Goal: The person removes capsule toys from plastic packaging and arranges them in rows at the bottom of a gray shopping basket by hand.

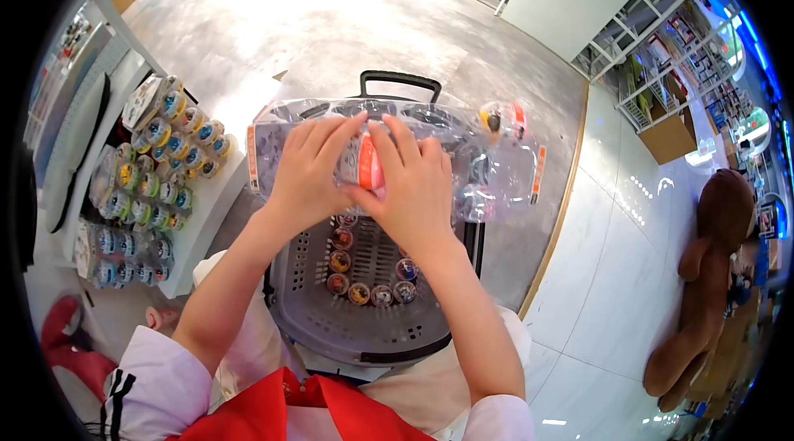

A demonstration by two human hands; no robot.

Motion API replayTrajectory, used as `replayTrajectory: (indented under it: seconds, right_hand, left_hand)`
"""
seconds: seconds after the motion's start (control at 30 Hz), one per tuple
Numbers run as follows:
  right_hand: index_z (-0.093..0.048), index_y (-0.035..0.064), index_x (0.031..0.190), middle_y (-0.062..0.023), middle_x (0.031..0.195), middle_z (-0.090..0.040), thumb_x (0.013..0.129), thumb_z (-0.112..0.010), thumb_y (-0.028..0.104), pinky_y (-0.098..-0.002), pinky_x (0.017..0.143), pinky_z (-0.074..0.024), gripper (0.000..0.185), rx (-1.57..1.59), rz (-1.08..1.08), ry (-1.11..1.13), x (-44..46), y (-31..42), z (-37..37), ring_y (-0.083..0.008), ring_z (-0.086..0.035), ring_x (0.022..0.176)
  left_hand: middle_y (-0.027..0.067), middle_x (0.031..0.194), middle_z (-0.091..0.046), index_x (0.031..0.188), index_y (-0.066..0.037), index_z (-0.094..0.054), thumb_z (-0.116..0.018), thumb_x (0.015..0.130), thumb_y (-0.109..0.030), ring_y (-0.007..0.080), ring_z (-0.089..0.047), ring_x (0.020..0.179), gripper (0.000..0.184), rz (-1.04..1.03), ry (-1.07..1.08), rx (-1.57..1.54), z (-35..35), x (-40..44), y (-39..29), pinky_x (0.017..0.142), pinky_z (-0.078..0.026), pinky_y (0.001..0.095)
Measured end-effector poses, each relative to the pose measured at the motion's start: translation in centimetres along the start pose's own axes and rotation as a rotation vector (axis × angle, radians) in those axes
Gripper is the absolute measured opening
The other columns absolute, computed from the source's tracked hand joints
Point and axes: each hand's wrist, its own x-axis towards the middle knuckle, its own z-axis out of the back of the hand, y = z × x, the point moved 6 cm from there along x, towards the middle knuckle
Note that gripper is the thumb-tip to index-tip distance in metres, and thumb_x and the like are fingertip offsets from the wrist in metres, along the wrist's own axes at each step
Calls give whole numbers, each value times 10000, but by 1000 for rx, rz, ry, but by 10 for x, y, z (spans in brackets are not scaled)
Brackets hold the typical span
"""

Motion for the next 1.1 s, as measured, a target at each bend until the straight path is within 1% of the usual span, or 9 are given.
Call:
replayTrajectory:
  seconds: [0.13, 0.17, 0.27, 0.47, 0.57, 0.67, 0.9, 1.03, 1.1]
  right_hand:
    - [-543, 70, 1129, -79, 1230, -488, 564, -797, 395, -401, 770, -403, 700, -13, -113, -17, -8, 12, 1, -250, -526, 891]
    - [-536, 51, 1104, -109, 1225, -482, 559, -803, 397, -376, 670, -464, 699, -27, -98, -33, -11, 16, 0, -230, -589, 774]
    - [-513, 37, 1093, -123, 1223, -483, 561, -816, 372, -356, 618, -508, 697, -6, -272, 23, -16, 25, -7, -263, -632, 807]
    - [-495, 42, 1126, -139, 1245, -495, 593, -798, 329, -324, 571, -520, 676, -27, -224, -4, -19, 35, -11, -258, -650, 777]
    - [-505, 63, 1154, -114, 1251, -522, 621, -748, 325, -291, 476, -494, 642, -26, -91, -50, -19, 37, -12, -197, -630, 596]
    - [-516, 87, 1171, -96, 1226, -554, 602, -745, 281, -294, 501, -501, 644, 46, -88, -87, -19, 32, -14, -218, -645, 653]
    - [-564, 45, 1141, -132, 1161, -586, 654, -693, 235, -341, 791, -515, 539, 543, -66, -146, -14, 0, -5, -267, -633, 920]
    - [-401, 33, 1226, -174, 1134, -538, 755, -491, 689, -208, 351, -464, 813, 1348, -703, -131, -41, -11, -4, -181, -625, 700]
    - [-400, 37, 1232, -175, 1099, -538, 743, -457, 731, -216, 360, -474, 851, 1725, -611, 64, -59, -17, -18, -198, -625, 679]
  left_hand:
    - [30, 1074, -558, 1251, -113, -507, -747, 510, -120, 225, -522, 961, 779, -84, 211, -138, 20, -1, -2, 874, -395, 368]
    - [23, 1064, -566, 1251, -122, -504, -747, 501, -105, 212, -534, 980, 788, -106, 208, -84, 23, 1, -3, 894, -397, 360]
    - [27, 1078, -571, 1244, -120, -505, -739, 516, -106, 208, -534, 1027, 766, -76, 195, -55, 21, -1, 4, 919, -399, 357]
    - [38, 1157, -564, 1205, -102, -526, -731, 540, -130, 221, -519, 1108, 696, -72, 282, -40, 15, -10, 4, 967, -388, 369]
    - [43, 1143, -567, 1203, -102, -527, -722, 547, -127, 231, -521, 1101, 685, -51, 297, -89, 18, -10, 4, 972, -381, 377]
    - [29, 1098, -572, 1213, -96, -510, -728, 533, -124, 205, -530, 1057, 714, -85, 252, -56, 18, -10, 5, 965, -381, 369]
    - [59, 1140, -561, 1247, -106, -492, -763, 551, -315, 237, -515, 1087, 776, -91, 277, -57, 11, -5, 13, 1018, -329, 413]
    - [61, 1232, -515, 1282, -117, -452, -737, 630, -413, 230, -456, 1179, 771, -107, 262, 79, -1, 1, 29, 1070, -261, 436]
    - [62, 1238, -512, 1277, -116, -459, -705, 689, -409, 230, -452, 1184, 702, -90, 205, 150, -9, 4, 40, 1069, -260, 441]
